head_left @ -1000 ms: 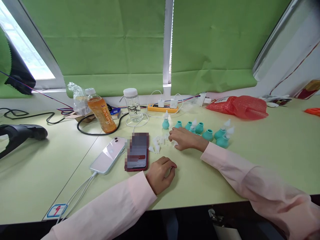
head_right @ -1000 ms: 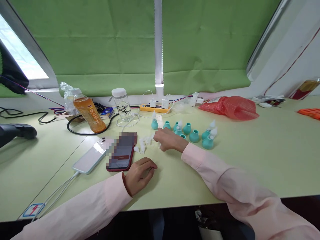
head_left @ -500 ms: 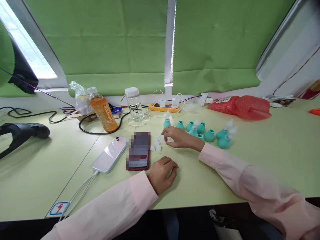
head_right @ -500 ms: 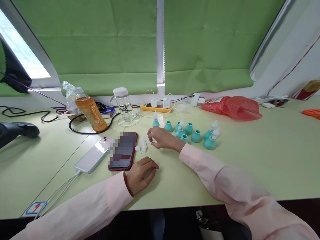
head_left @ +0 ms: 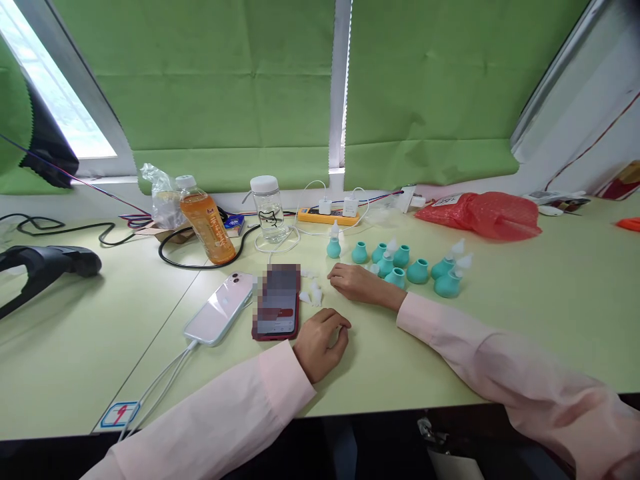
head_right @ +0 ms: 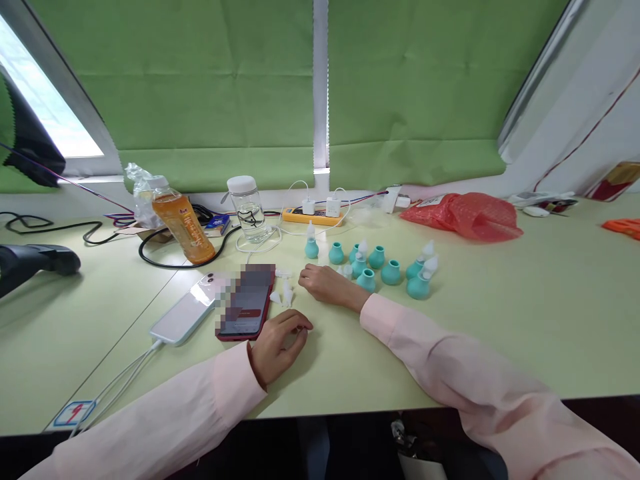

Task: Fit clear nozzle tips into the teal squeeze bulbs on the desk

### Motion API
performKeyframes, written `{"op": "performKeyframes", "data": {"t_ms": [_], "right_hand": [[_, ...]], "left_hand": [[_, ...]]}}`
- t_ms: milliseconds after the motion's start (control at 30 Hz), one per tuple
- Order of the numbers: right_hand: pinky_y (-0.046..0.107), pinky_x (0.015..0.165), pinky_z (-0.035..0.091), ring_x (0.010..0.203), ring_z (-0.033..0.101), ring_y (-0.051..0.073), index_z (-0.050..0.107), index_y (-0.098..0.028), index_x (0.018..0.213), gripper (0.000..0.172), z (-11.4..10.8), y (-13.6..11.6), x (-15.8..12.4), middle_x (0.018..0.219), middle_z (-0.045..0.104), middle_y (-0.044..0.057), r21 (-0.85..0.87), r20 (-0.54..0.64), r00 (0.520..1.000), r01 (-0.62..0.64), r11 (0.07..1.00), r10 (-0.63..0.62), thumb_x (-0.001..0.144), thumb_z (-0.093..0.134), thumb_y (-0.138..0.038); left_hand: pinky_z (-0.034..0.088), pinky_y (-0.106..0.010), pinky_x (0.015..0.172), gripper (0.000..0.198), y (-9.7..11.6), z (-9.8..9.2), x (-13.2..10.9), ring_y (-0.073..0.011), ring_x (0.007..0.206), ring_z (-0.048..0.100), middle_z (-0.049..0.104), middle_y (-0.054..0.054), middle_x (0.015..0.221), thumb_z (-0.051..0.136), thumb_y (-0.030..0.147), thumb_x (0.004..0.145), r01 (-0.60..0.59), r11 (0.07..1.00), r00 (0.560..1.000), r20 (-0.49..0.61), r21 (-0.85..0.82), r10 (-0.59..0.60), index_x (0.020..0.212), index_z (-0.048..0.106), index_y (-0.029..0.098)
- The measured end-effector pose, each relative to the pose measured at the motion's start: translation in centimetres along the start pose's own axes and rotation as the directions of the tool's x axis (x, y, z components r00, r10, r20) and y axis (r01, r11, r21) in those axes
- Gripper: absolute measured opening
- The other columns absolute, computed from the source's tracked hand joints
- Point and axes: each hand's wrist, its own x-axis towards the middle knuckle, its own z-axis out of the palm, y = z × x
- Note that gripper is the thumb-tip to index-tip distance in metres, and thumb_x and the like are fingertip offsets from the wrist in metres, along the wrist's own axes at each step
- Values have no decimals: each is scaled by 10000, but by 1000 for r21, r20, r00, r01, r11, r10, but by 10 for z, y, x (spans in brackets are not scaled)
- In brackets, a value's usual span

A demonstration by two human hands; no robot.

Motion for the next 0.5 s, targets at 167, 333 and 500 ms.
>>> {"op": "performKeyframes", "data": {"t_ms": [167,333,500], "right_hand": [[262,605,502,761,582,153,539,-154,680,58,-12,-21,-14,816,614,64,658,-298,853,-143,740,430,717,548,-198],[271,605,525,792,592,164,555,-165,644,57,-5,-56,-33,810,619,49,893,-265,733,-60,447,627,674,597,-191],[318,710,502,779,599,166,608,-183,689,51,0,-63,-41,808,641,40,891,-300,706,-33,453,641,658,609,-143]], "left_hand": [[486,-283,600,306,-6,0,7,-140,702,561,569,-62,849,472,254,755,291,794,922,-64,-533,-381,1045,428,168],[481,-351,717,480,-9,0,12,-174,744,606,611,-90,855,581,338,699,422,332,829,210,-844,-518,1103,438,124],[474,-325,744,400,-10,-2,12,-162,715,614,635,-54,737,651,258,645,375,291,820,169,-880,-546,1001,530,124]]}}
